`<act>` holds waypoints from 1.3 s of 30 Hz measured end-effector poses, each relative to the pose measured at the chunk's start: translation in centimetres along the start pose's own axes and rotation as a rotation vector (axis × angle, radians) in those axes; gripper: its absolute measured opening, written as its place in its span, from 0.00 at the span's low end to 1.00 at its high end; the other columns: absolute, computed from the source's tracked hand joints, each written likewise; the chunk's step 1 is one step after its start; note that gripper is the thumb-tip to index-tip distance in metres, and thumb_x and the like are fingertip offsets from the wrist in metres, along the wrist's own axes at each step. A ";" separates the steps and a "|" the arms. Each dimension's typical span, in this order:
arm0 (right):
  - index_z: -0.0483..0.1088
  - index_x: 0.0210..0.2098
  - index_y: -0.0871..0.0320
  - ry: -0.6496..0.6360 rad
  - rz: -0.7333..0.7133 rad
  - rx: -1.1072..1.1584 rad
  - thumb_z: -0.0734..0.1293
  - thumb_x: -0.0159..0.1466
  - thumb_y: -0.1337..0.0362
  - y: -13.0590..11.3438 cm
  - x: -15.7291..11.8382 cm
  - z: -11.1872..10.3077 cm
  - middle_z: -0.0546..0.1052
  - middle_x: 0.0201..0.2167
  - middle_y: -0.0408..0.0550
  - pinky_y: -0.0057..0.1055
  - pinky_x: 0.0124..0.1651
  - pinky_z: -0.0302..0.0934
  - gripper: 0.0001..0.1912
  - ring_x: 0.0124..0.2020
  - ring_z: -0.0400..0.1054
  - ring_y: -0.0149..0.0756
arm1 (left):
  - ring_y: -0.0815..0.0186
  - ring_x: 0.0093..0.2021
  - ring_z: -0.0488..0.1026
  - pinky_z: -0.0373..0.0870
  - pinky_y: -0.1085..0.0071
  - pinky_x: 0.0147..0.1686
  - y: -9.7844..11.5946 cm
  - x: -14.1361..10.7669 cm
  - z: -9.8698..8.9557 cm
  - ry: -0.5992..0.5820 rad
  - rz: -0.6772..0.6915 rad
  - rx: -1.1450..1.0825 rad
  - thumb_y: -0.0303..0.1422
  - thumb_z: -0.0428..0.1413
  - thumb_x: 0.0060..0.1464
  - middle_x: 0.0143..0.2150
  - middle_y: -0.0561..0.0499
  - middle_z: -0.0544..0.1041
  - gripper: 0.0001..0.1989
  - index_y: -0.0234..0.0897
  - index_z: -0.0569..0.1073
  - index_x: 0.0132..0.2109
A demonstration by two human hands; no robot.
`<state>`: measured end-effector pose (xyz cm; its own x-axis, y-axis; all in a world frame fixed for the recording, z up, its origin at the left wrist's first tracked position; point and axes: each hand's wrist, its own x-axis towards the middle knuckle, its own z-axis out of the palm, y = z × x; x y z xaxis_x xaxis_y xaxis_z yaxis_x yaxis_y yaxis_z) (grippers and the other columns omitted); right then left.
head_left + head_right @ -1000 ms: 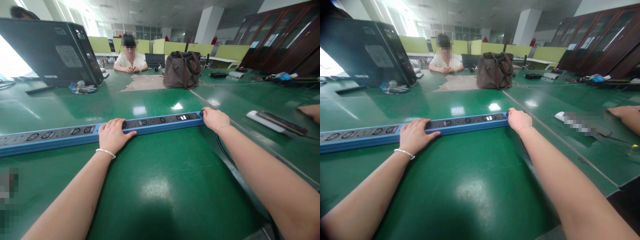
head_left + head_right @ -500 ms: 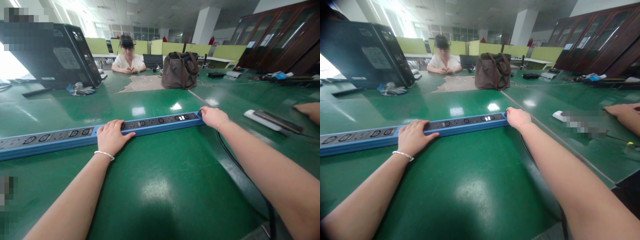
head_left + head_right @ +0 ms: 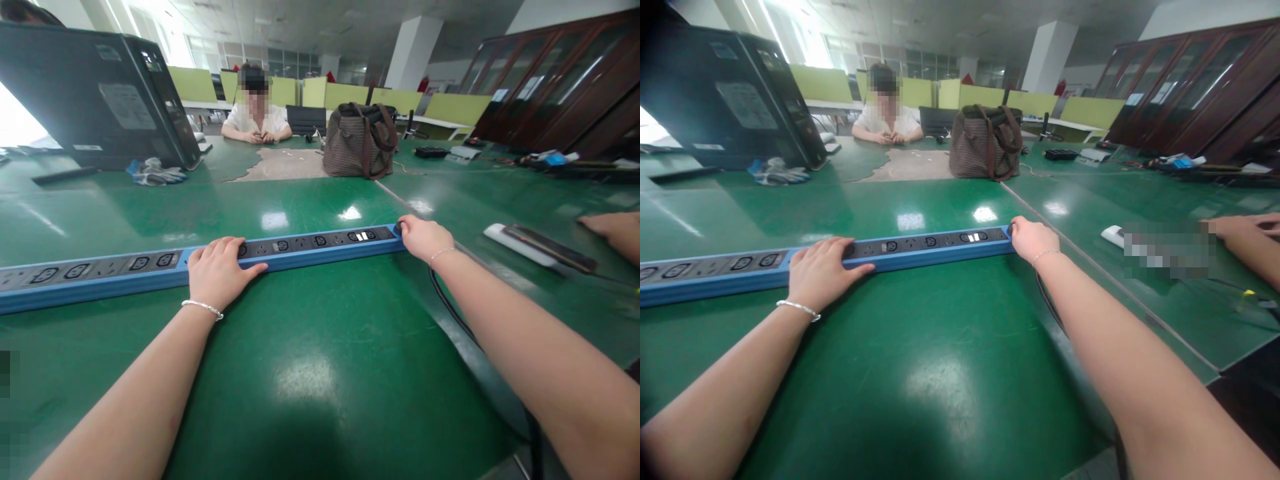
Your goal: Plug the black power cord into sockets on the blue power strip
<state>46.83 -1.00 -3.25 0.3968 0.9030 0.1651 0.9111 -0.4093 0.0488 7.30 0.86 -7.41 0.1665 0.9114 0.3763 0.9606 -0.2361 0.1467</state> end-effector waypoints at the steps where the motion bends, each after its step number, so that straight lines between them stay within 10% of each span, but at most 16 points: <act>1: 0.68 0.58 0.50 0.014 0.019 0.010 0.51 0.68 0.56 -0.1 -0.2 0.2 0.79 0.41 0.57 0.40 0.42 0.64 0.24 0.41 0.73 0.48 | 0.49 0.60 0.64 0.53 0.54 0.59 0.0 0.0 0.0 0.000 0.001 0.000 0.54 0.53 0.51 0.59 0.40 0.71 0.33 0.37 0.68 0.58; 8: 0.71 0.55 0.52 0.215 0.014 0.043 0.50 0.69 0.57 -0.6 -1.4 1.6 0.75 0.47 0.59 0.40 0.46 0.62 0.24 0.49 0.69 0.50 | 0.48 0.59 0.64 0.54 0.54 0.59 0.0 0.0 0.0 0.003 -0.002 0.007 0.55 0.53 0.51 0.59 0.41 0.71 0.34 0.38 0.68 0.58; 25: 0.64 0.52 0.70 0.228 0.253 0.210 0.51 0.68 0.56 0.3 -1.1 0.7 0.76 0.42 0.70 0.44 0.46 0.62 0.25 0.44 0.72 0.57 | 0.49 0.59 0.64 0.53 0.54 0.59 0.0 0.0 0.1 0.003 -0.012 0.009 0.55 0.52 0.51 0.59 0.42 0.71 0.34 0.39 0.68 0.58; 39: 0.70 0.42 0.58 0.319 0.211 0.473 0.56 0.65 0.53 1.3 -0.4 1.3 0.79 0.36 0.56 0.37 0.43 0.61 0.18 0.41 0.71 0.47 | 0.47 0.59 0.65 0.54 0.53 0.58 0.1 0.0 -0.2 -0.013 -0.005 0.005 0.55 0.52 0.52 0.59 0.40 0.71 0.34 0.37 0.68 0.58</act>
<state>48.02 -1.75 -4.48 0.5877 0.6949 0.4144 0.7964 -0.4066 -0.4477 7.34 0.77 -7.24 0.1643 0.9168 0.3640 0.9626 -0.2296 0.1437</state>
